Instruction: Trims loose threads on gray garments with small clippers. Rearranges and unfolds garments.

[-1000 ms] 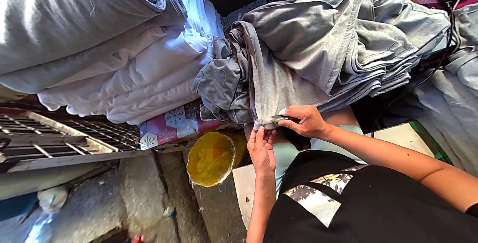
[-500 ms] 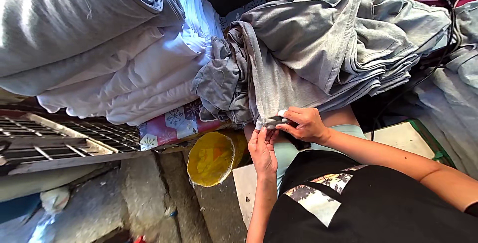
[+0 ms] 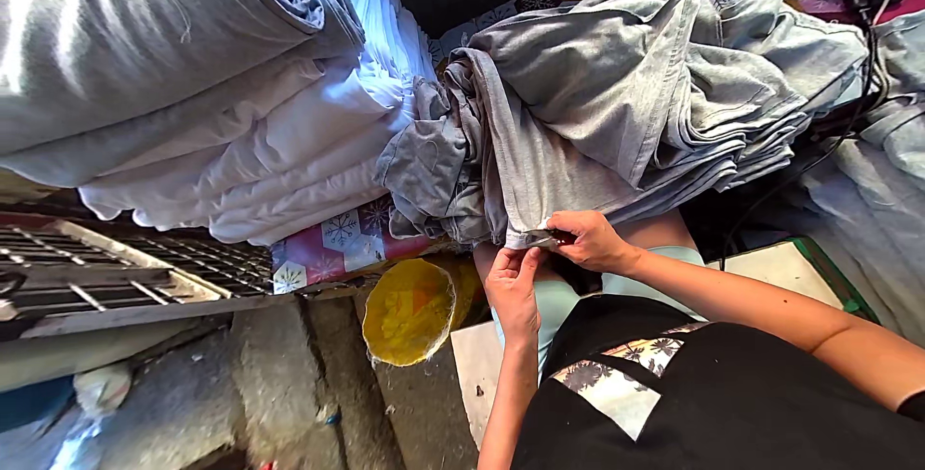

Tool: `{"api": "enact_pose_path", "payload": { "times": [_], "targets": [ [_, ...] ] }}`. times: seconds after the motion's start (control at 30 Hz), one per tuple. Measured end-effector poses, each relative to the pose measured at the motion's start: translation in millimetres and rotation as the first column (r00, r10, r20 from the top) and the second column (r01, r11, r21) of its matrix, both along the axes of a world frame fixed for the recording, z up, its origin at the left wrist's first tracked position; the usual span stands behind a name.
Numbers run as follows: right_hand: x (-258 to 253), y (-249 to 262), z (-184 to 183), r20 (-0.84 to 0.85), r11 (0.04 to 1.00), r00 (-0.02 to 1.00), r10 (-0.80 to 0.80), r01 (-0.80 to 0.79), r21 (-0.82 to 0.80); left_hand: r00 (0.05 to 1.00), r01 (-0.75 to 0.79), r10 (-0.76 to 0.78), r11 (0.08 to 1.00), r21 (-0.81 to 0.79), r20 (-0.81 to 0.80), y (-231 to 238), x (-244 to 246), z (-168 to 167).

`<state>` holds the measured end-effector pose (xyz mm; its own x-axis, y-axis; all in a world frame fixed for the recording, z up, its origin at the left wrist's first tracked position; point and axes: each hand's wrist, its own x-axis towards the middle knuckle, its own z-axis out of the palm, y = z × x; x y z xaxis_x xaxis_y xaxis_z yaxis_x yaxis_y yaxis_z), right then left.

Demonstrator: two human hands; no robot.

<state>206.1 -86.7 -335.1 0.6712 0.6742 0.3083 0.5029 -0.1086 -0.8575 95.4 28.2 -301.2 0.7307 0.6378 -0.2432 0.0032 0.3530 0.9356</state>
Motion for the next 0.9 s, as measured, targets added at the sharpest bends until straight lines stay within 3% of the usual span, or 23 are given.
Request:
{"api": "enact_pose_path", "payload": {
  "times": [0.1,0.17,0.2,0.23,0.3,0.33,0.37,0.4,0.43,0.53,0.57,0.63,0.7,0.77,0.83,0.9],
  "targets": [
    [23.2,-7.1,17.8,-0.139,0.991,0.981,0.131,-0.134,-0.011,0.996,0.087,-0.088,0.989,0.122,0.006,6.6,-0.6,-2.6],
    [48.7,-16.2,33.4,-0.118,0.986,0.979,0.164,-0.164,0.006,0.981,0.195,-0.184,0.949,0.247,-0.068,23.7,-9.0,0.1],
    [67.5,-23.4,46.5,-0.053,0.993,0.991,0.119,-0.119,0.008,0.970,0.232,-0.181,0.892,0.388,-0.163,38.2,-16.3,2.0],
    [90.6,-33.9,64.4,0.030,0.999,0.999,0.029,-0.029,-0.018,0.944,0.276,-0.111,0.783,0.557,-0.312,56.5,-26.7,3.5],
    [147.4,-62.2,103.4,0.189,0.960,0.953,-0.237,0.260,-0.107,0.799,0.398,0.208,0.519,0.757,-0.563,89.2,-44.7,6.3],
    [180.0,-76.4,116.1,0.227,0.895,0.895,-0.385,0.422,-0.145,0.754,0.415,0.329,0.433,0.800,-0.569,100.3,-47.3,2.6],
    [213.8,-87.5,119.7,0.235,0.804,0.819,-0.523,0.566,-0.185,0.773,0.401,0.366,0.352,0.846,-0.519,108.1,-45.9,-5.2],
    [244.2,-95.0,114.0,0.197,0.711,0.749,-0.633,0.663,-0.234,0.811,0.388,0.322,0.328,0.861,-0.488,109.8,-40.5,-13.2],
    [267.4,-99.8,98.6,0.122,0.661,0.713,-0.691,0.691,-0.294,0.846,0.390,0.228,0.351,0.851,-0.482,105.0,-31.7,-22.8],
    [275.8,-99.1,51.9,-0.239,0.687,0.661,-0.711,0.584,-0.432,0.909,0.397,-0.050,0.402,0.825,-0.413,80.1,1.7,-58.4],
    [271.2,-100.3,46.5,-0.228,0.665,0.638,-0.735,0.613,-0.427,0.924,0.371,-0.074,0.397,0.839,-0.374,75.3,9.0,-68.3],
    [249.4,-105.1,62.9,-0.027,0.593,0.635,-0.772,0.705,-0.389,0.966,0.247,-0.034,0.409,0.878,-0.256,69.7,14.7,-79.8],
    [205.8,-104.5,82.7,0.221,0.534,0.590,-0.777,0.803,-0.266,0.988,0.123,0.023,0.504,0.855,-0.155,64.7,13.3,-81.2],
    [150.6,-87.7,88.0,0.340,0.657,0.638,-0.691,0.750,-0.072,0.995,0.025,0.056,0.644,0.765,-0.080,58.2,12.5,-73.5],
    [98.6,-53.5,66.6,0.295,0.889,0.840,-0.455,0.447,0.098,0.998,-0.022,0.059,0.778,0.628,-0.038,50.6,16.1,-55.7],
    [55.3,-13.7,25.1,0.181,0.986,0.971,-0.158,0.146,0.082,0.999,-0.039,0.042,0.862,0.505,0.005,44.0,21.5,-38.1]
  ]
}}
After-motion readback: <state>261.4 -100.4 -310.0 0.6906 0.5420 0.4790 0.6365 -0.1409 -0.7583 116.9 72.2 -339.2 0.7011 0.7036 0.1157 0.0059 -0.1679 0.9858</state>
